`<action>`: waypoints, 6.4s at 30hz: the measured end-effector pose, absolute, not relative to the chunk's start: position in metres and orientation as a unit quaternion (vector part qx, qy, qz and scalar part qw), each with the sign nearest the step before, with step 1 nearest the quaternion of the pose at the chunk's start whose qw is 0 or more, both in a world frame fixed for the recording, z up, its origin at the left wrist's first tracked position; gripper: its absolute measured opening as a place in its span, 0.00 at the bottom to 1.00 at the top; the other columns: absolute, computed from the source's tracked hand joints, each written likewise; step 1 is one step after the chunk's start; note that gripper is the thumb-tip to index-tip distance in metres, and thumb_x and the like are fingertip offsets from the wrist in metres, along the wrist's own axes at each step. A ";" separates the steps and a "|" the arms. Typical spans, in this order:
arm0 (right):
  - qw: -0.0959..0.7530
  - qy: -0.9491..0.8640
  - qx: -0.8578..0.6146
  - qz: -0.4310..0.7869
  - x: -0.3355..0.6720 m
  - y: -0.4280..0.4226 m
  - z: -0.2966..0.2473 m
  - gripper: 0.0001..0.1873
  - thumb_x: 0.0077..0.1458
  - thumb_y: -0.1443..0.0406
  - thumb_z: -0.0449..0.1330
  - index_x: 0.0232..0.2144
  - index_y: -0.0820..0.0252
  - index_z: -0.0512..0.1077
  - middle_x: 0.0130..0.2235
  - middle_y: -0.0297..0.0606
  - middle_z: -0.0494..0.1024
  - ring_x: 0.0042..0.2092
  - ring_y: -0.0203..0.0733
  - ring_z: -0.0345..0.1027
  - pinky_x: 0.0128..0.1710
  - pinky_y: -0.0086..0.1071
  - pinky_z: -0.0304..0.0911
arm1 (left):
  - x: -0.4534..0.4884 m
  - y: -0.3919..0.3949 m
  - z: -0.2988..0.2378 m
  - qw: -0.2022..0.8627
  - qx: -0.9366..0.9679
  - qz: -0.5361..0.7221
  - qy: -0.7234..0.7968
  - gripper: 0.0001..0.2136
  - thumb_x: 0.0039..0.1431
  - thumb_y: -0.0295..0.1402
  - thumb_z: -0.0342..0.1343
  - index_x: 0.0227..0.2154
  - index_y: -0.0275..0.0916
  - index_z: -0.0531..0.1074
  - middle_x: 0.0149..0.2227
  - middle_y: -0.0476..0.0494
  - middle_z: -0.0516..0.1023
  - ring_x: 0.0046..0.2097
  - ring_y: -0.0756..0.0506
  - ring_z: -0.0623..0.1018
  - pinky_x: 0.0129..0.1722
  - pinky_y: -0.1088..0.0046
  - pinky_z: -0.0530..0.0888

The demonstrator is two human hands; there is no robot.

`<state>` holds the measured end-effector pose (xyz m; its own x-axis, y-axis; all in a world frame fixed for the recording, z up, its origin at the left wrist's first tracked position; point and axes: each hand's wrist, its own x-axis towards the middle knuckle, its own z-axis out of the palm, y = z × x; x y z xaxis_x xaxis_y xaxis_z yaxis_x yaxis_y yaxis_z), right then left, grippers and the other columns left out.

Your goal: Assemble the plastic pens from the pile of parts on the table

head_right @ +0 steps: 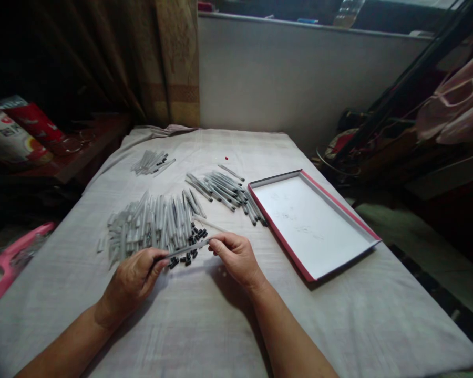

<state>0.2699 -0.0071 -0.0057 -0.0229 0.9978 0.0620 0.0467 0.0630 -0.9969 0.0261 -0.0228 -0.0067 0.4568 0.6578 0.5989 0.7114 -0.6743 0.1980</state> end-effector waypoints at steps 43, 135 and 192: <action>0.455 -0.495 -0.497 0.548 0.270 -0.005 -0.012 0.14 0.52 0.54 0.64 0.30 0.60 0.78 0.24 0.33 0.74 0.25 0.34 0.64 0.25 0.27 0.61 | 0.021 -0.023 -0.010 0.011 -0.859 -0.309 -0.407 0.10 0.70 0.36 0.45 0.41 0.40 0.70 0.31 0.47 0.80 0.31 0.48 0.80 0.32 0.74 0.75; 0.457 -0.497 -0.498 0.544 0.250 -0.006 -0.004 0.21 0.50 0.49 0.64 0.35 0.60 0.79 0.19 0.30 0.73 0.17 0.32 0.61 0.17 0.26 0.56 | 0.016 -0.025 0.004 -0.221 -0.782 -0.292 -0.505 0.13 0.65 0.42 0.48 0.41 0.42 0.75 0.35 0.46 0.82 0.35 0.47 0.81 0.36 0.75 0.76; 0.455 -0.582 -0.606 0.295 0.292 0.025 0.006 0.18 0.53 0.52 0.59 0.32 0.61 0.78 0.29 0.41 0.79 0.29 0.41 0.70 0.30 0.34 0.65 | -0.010 -0.005 -0.003 0.140 -0.793 -0.377 -0.458 0.16 0.63 0.28 0.56 0.53 0.41 0.68 0.51 0.37 0.72 0.52 0.39 0.74 0.51 0.61 0.71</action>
